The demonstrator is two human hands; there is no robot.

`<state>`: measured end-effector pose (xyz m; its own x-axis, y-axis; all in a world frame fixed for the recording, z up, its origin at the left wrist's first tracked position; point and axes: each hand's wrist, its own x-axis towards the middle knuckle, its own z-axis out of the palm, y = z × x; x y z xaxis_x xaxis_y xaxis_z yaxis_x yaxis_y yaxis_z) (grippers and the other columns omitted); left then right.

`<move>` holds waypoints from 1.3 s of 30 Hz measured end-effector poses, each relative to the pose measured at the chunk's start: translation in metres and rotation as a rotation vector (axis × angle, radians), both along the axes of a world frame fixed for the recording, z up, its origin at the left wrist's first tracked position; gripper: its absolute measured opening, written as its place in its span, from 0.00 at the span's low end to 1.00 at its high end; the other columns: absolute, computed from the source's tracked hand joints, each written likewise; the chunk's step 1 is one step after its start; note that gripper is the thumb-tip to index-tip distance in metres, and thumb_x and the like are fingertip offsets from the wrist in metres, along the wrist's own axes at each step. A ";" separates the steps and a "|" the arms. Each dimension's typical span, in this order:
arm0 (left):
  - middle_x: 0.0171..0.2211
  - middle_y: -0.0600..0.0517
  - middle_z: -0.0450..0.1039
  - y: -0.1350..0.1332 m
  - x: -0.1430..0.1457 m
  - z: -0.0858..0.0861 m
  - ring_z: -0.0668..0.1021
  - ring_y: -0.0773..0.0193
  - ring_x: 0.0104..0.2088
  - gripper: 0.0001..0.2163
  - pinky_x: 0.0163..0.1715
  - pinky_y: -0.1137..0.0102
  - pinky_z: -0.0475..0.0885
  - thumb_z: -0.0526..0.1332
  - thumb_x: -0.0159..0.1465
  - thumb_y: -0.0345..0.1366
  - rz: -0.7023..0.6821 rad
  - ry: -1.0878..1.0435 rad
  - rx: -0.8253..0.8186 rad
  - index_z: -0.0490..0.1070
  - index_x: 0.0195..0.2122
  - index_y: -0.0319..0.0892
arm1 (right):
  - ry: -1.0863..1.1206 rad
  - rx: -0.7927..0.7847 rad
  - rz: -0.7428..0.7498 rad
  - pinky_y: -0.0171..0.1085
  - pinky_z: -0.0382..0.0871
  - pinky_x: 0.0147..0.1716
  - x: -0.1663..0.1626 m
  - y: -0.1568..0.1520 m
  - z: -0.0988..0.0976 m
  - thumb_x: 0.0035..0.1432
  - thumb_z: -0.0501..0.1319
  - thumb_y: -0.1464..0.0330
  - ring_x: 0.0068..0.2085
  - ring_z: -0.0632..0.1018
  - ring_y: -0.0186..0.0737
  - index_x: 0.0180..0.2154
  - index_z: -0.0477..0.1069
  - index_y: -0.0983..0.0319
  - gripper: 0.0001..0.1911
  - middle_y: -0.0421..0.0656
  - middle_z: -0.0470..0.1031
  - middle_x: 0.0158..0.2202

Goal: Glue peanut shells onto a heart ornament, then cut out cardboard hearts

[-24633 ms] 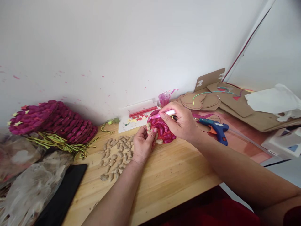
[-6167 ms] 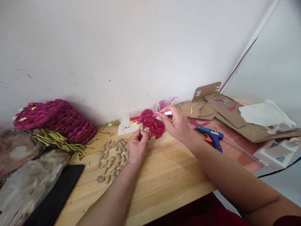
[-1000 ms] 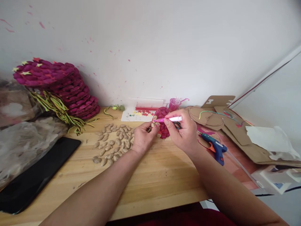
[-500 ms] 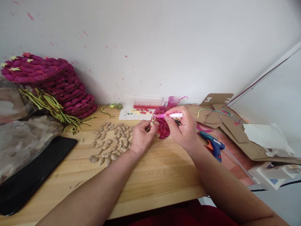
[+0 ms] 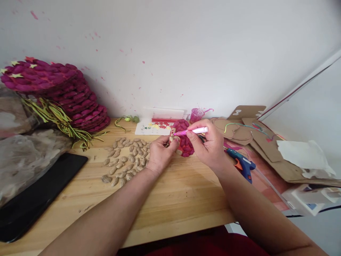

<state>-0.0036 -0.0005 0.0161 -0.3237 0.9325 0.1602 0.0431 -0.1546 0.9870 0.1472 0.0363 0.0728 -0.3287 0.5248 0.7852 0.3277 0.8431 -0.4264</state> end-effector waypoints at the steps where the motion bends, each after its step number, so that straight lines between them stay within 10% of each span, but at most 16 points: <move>1: 0.18 0.57 0.62 0.000 0.000 0.000 0.63 0.67 0.23 0.13 0.24 0.71 0.58 0.66 0.58 0.45 0.001 0.003 0.010 0.70 0.22 0.42 | -0.016 -0.017 0.012 0.42 0.74 0.38 0.000 -0.001 0.000 0.66 0.63 0.68 0.38 0.79 0.41 0.39 0.70 0.55 0.02 0.41 0.79 0.37; 39: 0.15 0.59 0.63 0.001 0.003 0.000 0.61 0.74 0.15 0.15 0.15 0.75 0.54 0.73 0.52 0.44 -0.147 -0.414 -0.073 0.71 0.24 0.40 | -0.064 0.049 0.006 0.40 0.71 0.40 0.001 0.006 0.000 0.65 0.63 0.70 0.38 0.78 0.40 0.39 0.71 0.57 0.03 0.41 0.79 0.36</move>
